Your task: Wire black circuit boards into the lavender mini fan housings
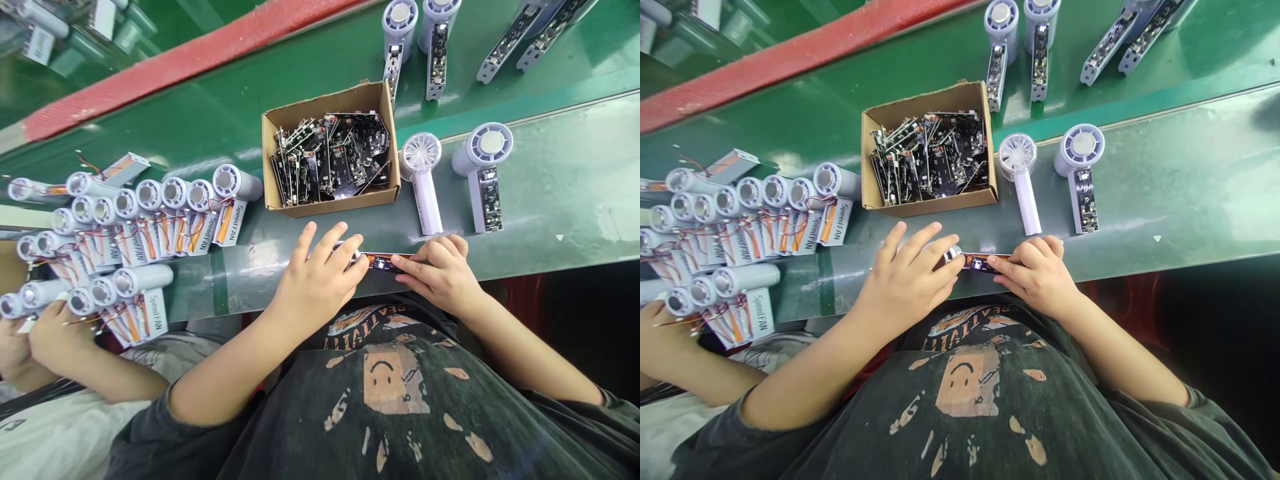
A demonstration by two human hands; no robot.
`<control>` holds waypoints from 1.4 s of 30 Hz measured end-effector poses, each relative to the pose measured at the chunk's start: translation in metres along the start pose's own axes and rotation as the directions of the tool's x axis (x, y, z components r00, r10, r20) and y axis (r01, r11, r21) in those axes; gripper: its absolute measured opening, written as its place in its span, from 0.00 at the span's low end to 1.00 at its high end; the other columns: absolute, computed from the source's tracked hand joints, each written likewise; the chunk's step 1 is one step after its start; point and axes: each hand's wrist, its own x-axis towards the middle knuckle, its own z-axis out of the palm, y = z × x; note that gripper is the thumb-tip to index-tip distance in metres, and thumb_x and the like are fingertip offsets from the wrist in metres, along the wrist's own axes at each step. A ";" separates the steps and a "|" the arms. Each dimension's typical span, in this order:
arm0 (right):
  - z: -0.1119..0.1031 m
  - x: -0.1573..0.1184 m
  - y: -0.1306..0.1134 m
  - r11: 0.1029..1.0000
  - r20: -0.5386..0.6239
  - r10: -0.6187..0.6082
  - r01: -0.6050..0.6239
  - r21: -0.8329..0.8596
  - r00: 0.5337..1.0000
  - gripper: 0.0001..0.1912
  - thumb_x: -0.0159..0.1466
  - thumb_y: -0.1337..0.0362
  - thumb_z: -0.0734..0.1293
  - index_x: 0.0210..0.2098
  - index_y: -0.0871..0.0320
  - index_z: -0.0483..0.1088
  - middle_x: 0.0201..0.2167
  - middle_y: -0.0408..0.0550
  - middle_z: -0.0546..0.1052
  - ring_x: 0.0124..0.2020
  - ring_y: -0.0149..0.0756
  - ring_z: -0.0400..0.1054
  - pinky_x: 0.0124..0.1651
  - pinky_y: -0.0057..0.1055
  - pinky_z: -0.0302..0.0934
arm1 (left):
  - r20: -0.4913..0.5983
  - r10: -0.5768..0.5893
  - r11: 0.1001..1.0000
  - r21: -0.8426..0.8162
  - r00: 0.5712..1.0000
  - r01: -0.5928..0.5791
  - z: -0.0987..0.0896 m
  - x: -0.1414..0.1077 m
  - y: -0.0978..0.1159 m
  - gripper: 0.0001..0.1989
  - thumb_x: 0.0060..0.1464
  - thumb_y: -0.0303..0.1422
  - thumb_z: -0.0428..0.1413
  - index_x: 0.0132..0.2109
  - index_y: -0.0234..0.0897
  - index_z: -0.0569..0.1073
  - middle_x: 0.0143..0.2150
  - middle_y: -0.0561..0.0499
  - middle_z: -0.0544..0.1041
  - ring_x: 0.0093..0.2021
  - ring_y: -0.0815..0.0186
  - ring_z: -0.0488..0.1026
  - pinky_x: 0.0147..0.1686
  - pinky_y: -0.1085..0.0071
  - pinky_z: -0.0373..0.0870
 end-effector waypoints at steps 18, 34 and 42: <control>0.002 0.004 -0.005 0.999 -0.102 -0.038 0.042 0.035 0.994 0.11 0.70 0.58 0.65 0.49 0.49 0.77 0.30 0.43 0.72 0.36 0.35 0.59 0.46 0.38 0.48 | 0.071 -0.089 0.996 0.034 0.993 0.087 -0.003 0.006 0.015 0.07 0.59 0.28 0.56 0.45 0.38 0.77 0.55 0.44 0.77 0.60 0.46 0.70 0.59 0.41 0.63; 0.004 0.002 -0.005 0.998 -0.097 -0.027 0.033 0.060 0.995 0.11 0.70 0.59 0.64 0.48 0.49 0.76 0.30 0.43 0.72 0.36 0.36 0.60 0.47 0.39 0.48 | 0.143 0.056 0.979 0.185 0.988 -0.083 -0.008 0.008 0.011 0.08 0.58 0.33 0.58 0.45 0.38 0.76 0.60 0.44 0.74 0.62 0.46 0.67 0.63 0.41 0.55; 0.003 0.003 -0.006 0.997 -0.074 -0.021 0.026 0.070 0.997 0.11 0.70 0.59 0.65 0.48 0.50 0.77 0.31 0.44 0.73 0.37 0.37 0.60 0.48 0.39 0.47 | 0.044 0.068 0.997 -0.031 0.997 -0.067 -0.003 0.002 -0.005 0.08 0.60 0.30 0.56 0.46 0.36 0.76 0.52 0.44 0.79 0.56 0.52 0.74 0.60 0.48 0.62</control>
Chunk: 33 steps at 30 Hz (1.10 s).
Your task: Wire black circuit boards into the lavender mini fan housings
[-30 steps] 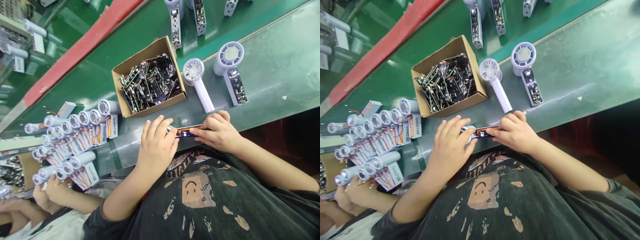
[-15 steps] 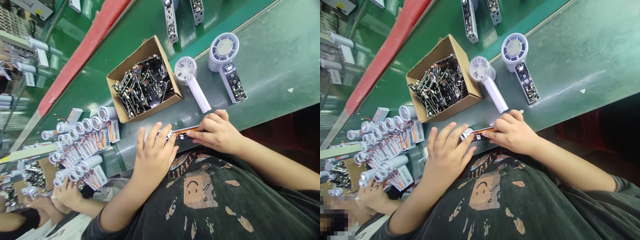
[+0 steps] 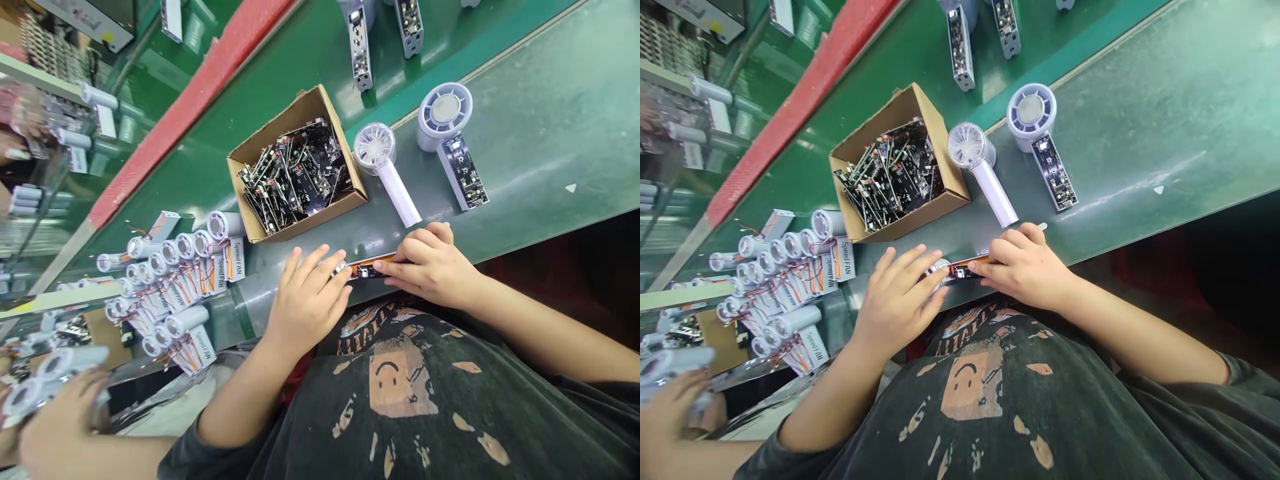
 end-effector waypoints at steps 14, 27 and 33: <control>-0.008 0.004 -0.003 0.999 0.059 0.022 -0.020 -0.037 0.998 0.12 0.69 0.58 0.65 0.48 0.51 0.78 0.32 0.47 0.73 0.38 0.38 0.60 0.47 0.40 0.49 | -0.082 -0.010 0.994 -0.110 0.997 0.001 0.030 -0.015 -0.004 0.14 0.58 0.29 0.56 0.51 0.42 0.73 0.58 0.44 0.75 0.64 0.49 0.66 0.63 0.41 0.56; -0.025 0.044 -0.025 0.986 0.310 0.079 -0.029 -0.163 0.948 0.08 0.67 0.61 0.68 0.43 0.52 0.79 0.29 0.46 0.66 0.34 0.39 0.56 0.41 0.36 0.45 | -0.141 -0.295 0.862 -0.467 0.945 0.199 0.041 -0.004 0.000 0.20 0.57 0.30 0.59 0.56 0.37 0.66 0.47 0.46 0.78 0.51 0.58 0.73 0.51 0.57 0.71; -0.027 0.055 -0.028 0.985 0.414 0.116 -0.051 -0.166 0.903 0.08 0.67 0.62 0.68 0.41 0.53 0.79 0.29 0.47 0.65 0.33 0.38 0.55 0.38 0.35 0.42 | -0.160 -0.311 0.856 -0.476 0.937 0.203 0.045 -0.004 0.000 0.17 0.59 0.33 0.58 0.54 0.38 0.68 0.46 0.47 0.79 0.49 0.58 0.74 0.52 0.57 0.70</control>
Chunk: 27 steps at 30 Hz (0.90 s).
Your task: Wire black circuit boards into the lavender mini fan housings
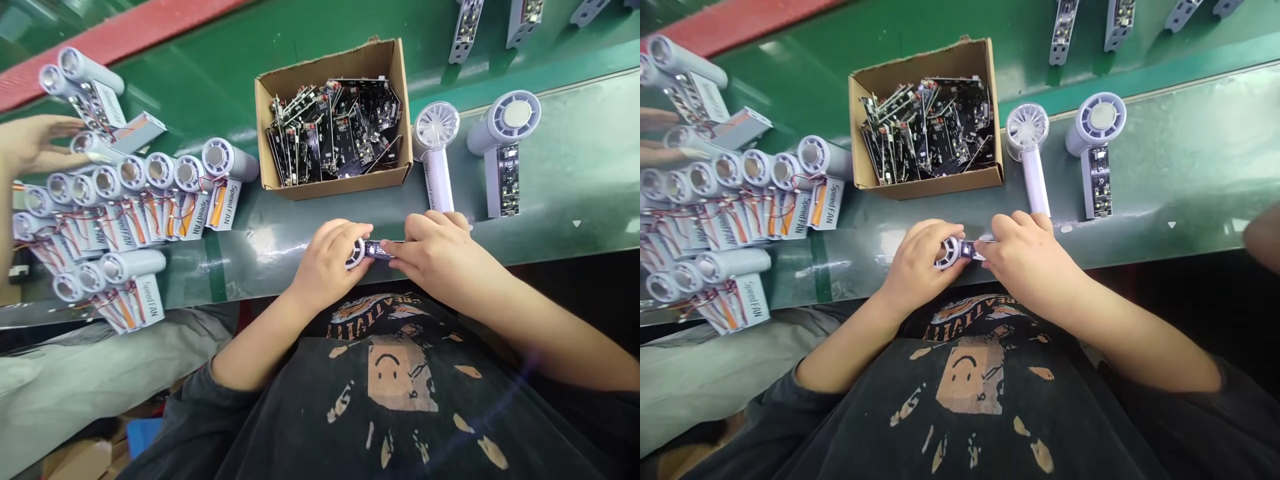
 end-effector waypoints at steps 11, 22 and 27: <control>0.007 -0.008 -0.003 0.999 -0.030 0.040 -0.039 0.032 0.999 0.11 0.70 0.63 0.64 0.43 0.50 0.79 0.29 0.47 0.65 0.33 0.37 0.54 0.39 0.35 0.43 | 0.077 -0.027 0.999 0.028 0.997 0.025 -0.004 0.002 0.007 0.16 0.59 0.30 0.57 0.54 0.38 0.69 0.46 0.48 0.79 0.50 0.57 0.73 0.53 0.56 0.69; 0.028 -0.013 -0.001 0.980 -0.116 0.138 -0.119 0.159 0.984 0.11 0.69 0.60 0.65 0.47 0.46 0.78 0.33 0.47 0.66 0.37 0.38 0.56 0.41 0.36 0.46 | 0.141 0.011 0.997 0.075 0.990 -0.022 -0.004 0.006 0.010 0.11 0.60 0.35 0.56 0.49 0.38 0.74 0.47 0.47 0.79 0.47 0.56 0.73 0.52 0.54 0.67; 0.028 -0.029 0.009 0.939 -0.148 0.205 -0.152 0.308 0.967 0.17 0.66 0.59 0.69 0.54 0.45 0.73 0.42 0.48 0.70 0.41 0.41 0.62 0.46 0.40 0.53 | 0.129 0.013 0.997 0.069 0.991 -0.022 -0.006 0.009 0.011 0.09 0.61 0.35 0.56 0.45 0.38 0.77 0.44 0.47 0.80 0.45 0.57 0.73 0.48 0.56 0.69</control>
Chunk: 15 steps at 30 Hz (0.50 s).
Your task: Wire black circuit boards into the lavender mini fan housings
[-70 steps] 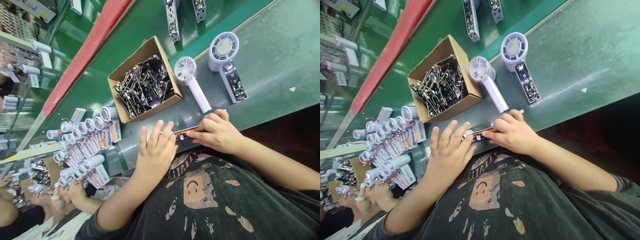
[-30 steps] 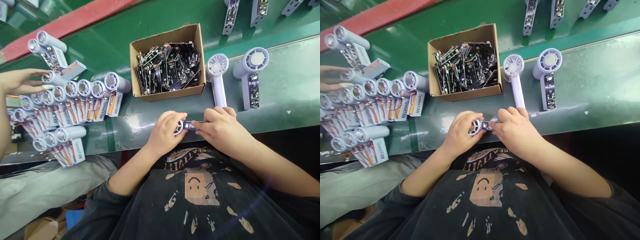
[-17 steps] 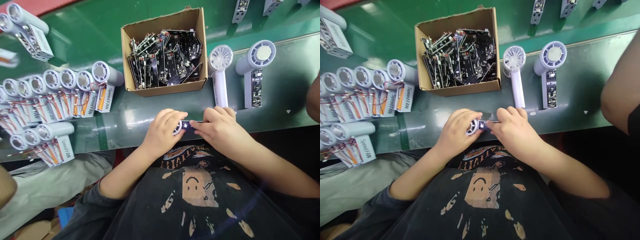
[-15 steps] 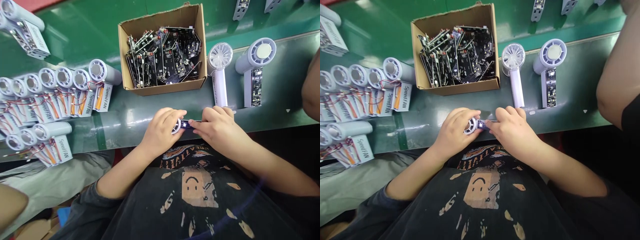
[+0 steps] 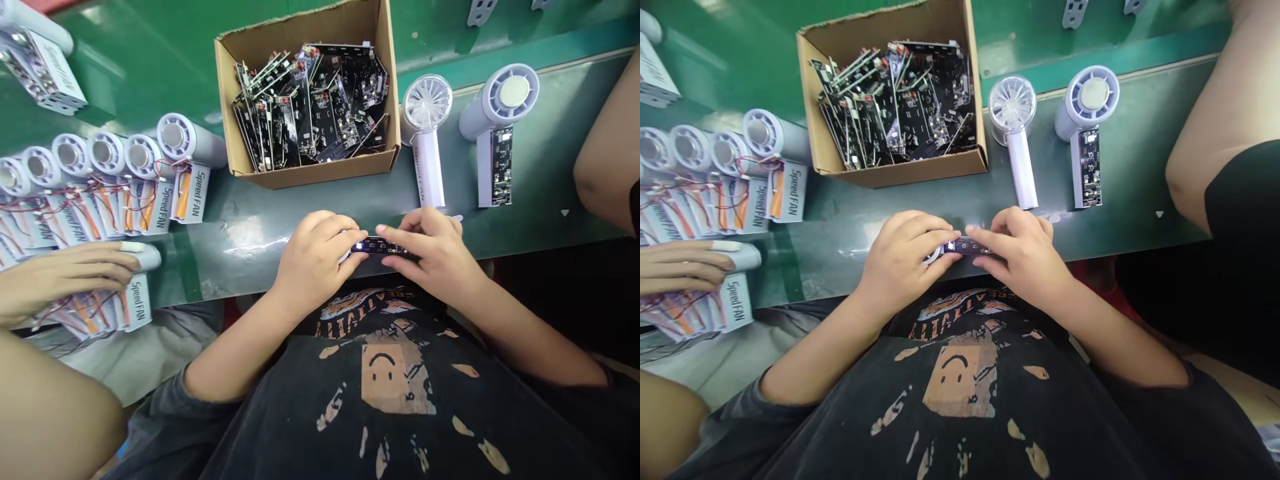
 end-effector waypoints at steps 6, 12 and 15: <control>-0.015 -0.024 0.016 0.996 -0.106 0.069 -0.074 -0.045 0.992 0.10 0.66 0.61 0.68 0.47 0.50 0.76 0.43 0.49 0.74 0.43 0.42 0.67 0.50 0.43 0.54 | -0.041 0.036 0.999 0.009 0.999 -0.036 0.001 0.000 -0.001 0.07 0.60 0.34 0.58 0.43 0.38 0.77 0.42 0.48 0.80 0.43 0.58 0.74 0.48 0.57 0.70; -0.008 -0.022 0.015 0.995 -0.102 0.093 -0.096 -0.025 0.990 0.07 0.67 0.60 0.68 0.42 0.49 0.79 0.36 0.45 0.74 0.38 0.38 0.66 0.45 0.38 0.52 | -0.042 0.039 0.999 0.024 0.998 -0.038 0.001 -0.001 0.002 0.06 0.59 0.33 0.59 0.43 0.37 0.76 0.42 0.48 0.80 0.43 0.58 0.74 0.47 0.58 0.70; -0.012 -0.017 0.009 0.992 -0.073 0.105 -0.110 -0.060 0.992 0.07 0.66 0.60 0.69 0.41 0.50 0.79 0.33 0.44 0.72 0.37 0.38 0.64 0.43 0.37 0.49 | -0.048 0.050 0.998 0.034 0.998 -0.049 -0.001 -0.001 0.002 0.07 0.59 0.32 0.59 0.44 0.36 0.76 0.42 0.47 0.80 0.43 0.58 0.74 0.47 0.58 0.71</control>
